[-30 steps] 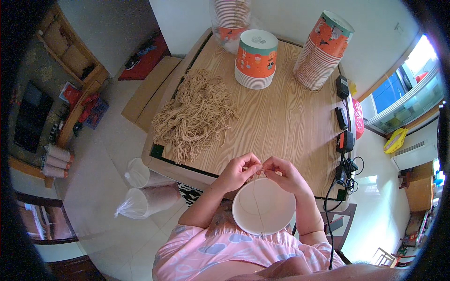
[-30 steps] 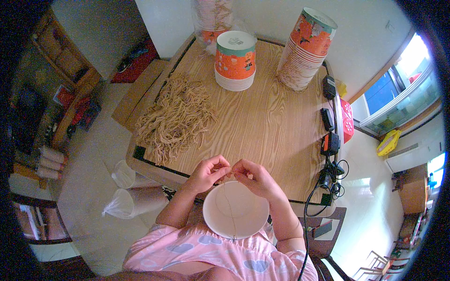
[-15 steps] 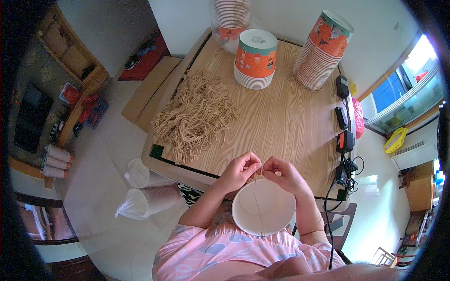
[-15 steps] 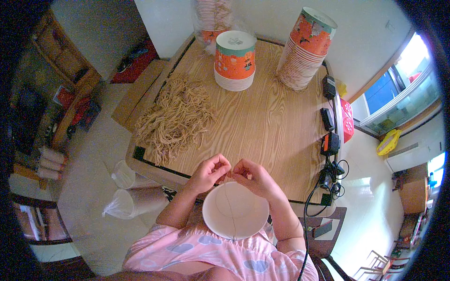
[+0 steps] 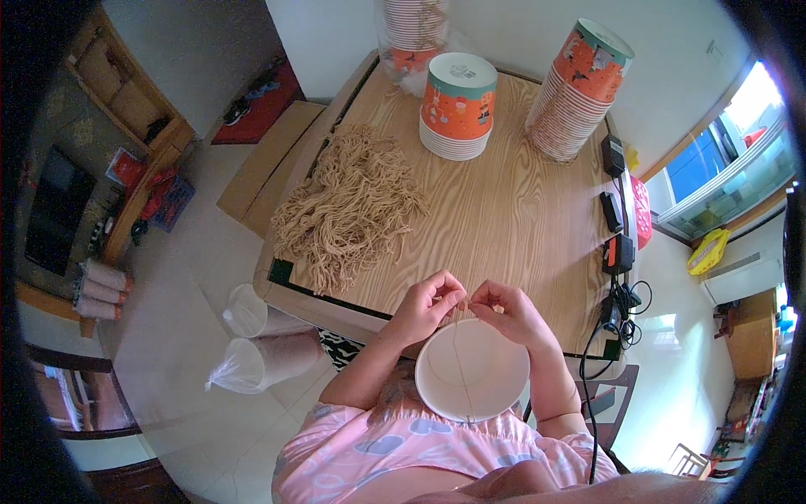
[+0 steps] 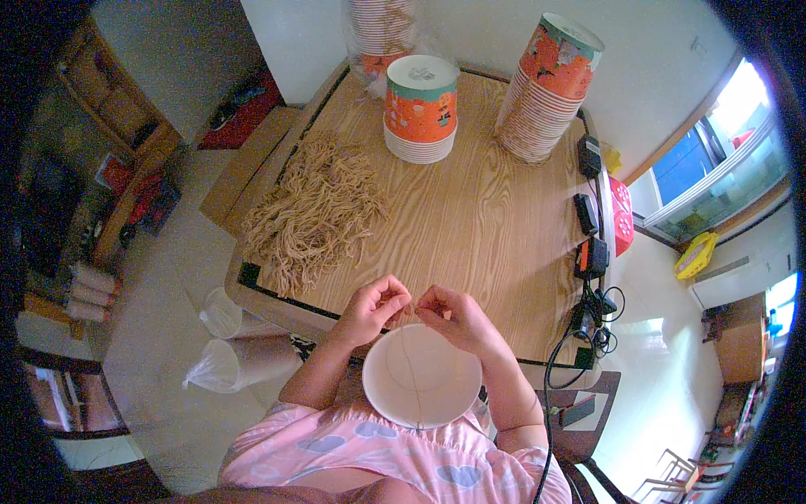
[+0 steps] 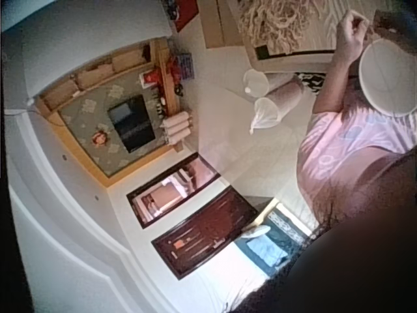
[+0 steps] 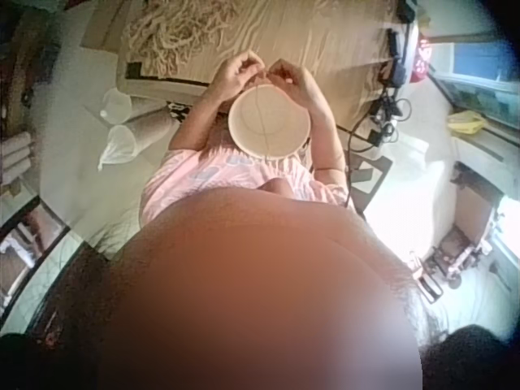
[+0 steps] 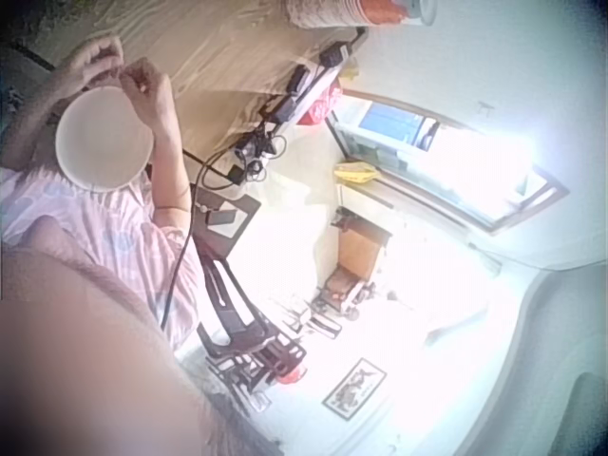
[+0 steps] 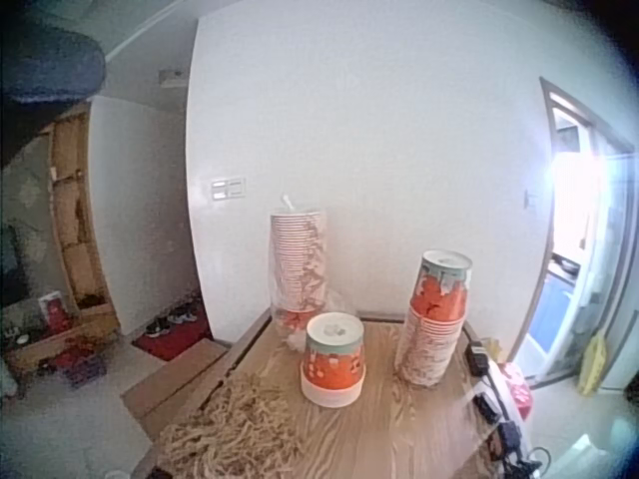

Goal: Attaching string handles to paper buckets for packaging.

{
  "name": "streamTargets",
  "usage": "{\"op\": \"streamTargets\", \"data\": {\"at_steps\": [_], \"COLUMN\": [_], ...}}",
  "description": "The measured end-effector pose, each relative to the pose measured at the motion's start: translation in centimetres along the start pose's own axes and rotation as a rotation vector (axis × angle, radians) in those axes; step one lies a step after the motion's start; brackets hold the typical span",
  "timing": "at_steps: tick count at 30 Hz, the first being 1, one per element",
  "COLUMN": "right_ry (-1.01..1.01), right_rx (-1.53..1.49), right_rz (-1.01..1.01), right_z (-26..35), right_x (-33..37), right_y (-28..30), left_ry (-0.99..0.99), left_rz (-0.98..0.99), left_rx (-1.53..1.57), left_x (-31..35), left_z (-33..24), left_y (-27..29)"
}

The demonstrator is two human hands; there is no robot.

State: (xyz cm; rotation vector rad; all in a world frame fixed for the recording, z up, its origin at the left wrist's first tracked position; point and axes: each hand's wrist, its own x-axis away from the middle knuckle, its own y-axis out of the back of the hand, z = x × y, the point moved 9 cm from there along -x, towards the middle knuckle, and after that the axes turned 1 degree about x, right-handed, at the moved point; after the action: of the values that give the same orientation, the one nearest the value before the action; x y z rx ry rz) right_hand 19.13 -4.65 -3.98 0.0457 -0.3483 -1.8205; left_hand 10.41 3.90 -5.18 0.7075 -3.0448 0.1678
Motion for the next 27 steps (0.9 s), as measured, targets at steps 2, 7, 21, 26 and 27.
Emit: {"op": "streamTargets", "data": {"at_steps": [2, 7, 21, 26, 27], "right_ry": [0.007, -0.011, -0.232, -0.249, -0.245], "right_rx": [0.007, -0.037, -0.479, -0.563, -0.564], "right_rz": [-0.006, -0.019, 0.124, 0.133, 0.136], "right_z": [0.1, -0.5, -1.8, -2.0, -2.1], "right_x": [0.0, 0.0, 0.1, 0.2, 0.2], "right_y": [0.1, 0.2, -0.8, -1.0, -1.0], "left_ry": [0.006, 0.021, -0.014, -0.029, -0.03], "left_rz": [-0.008, 0.002, 0.002, -0.002, -0.009], "left_rx": [-0.011, 0.026, -0.089, -0.096, -0.094], "left_x": [0.0, -0.1, -0.2, -0.2, -0.2], "left_z": [0.1, 0.2, 0.2, 0.1, 0.0], "left_y": [0.1, 0.3, 0.1, 0.1, 0.1]}}
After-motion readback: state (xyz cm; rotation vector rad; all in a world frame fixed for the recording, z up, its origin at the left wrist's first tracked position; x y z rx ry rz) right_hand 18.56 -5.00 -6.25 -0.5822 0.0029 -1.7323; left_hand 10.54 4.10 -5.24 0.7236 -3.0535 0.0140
